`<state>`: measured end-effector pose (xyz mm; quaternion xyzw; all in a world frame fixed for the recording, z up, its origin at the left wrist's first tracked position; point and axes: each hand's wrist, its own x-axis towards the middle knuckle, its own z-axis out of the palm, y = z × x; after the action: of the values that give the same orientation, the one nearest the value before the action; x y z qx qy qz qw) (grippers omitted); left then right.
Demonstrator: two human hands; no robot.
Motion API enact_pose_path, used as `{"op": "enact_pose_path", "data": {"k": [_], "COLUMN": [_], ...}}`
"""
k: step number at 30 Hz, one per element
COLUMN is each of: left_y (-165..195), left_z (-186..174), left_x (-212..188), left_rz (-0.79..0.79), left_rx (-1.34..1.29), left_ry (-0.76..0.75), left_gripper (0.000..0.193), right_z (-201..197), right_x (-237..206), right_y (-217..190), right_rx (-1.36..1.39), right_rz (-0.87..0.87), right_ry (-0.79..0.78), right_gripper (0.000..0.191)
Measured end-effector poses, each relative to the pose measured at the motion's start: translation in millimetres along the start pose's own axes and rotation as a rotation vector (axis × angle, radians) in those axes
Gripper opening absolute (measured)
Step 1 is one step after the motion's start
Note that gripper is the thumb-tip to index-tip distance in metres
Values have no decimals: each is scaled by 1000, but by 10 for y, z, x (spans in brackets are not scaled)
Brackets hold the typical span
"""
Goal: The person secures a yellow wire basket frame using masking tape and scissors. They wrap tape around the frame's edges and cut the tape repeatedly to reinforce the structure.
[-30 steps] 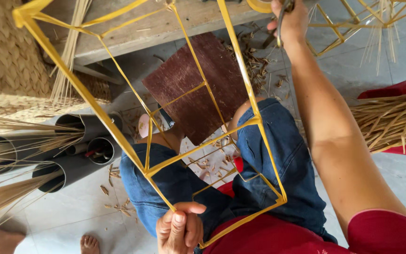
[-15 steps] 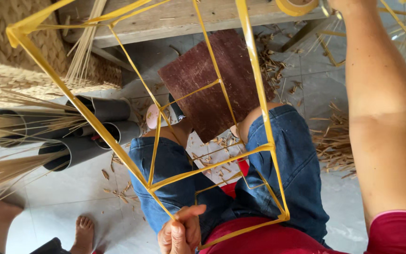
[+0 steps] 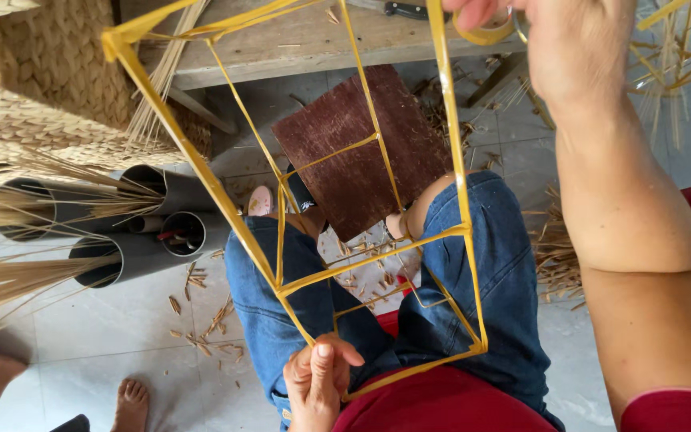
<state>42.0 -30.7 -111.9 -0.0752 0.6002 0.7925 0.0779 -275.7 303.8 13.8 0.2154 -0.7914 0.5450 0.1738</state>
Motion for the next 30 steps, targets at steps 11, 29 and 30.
{"op": "enact_pose_path", "data": {"k": [11,29,30], "left_y": [684,2398,2373], "left_z": [47,561,514], "left_x": [179,960,1007], "left_rz": [246,620,511], "left_rx": [522,498,212], "left_ry": [-186,-54,-246], "left_gripper": [44,27,30], "right_z": [446,295,263], "right_x": [-67,-1173,-1243], "right_y": [-924,-1373,-1317], "right_rx": [706,596,596], "right_rz": [271,16,-34], "right_ry": [61,279,260], "right_gripper": [39,47,49]}}
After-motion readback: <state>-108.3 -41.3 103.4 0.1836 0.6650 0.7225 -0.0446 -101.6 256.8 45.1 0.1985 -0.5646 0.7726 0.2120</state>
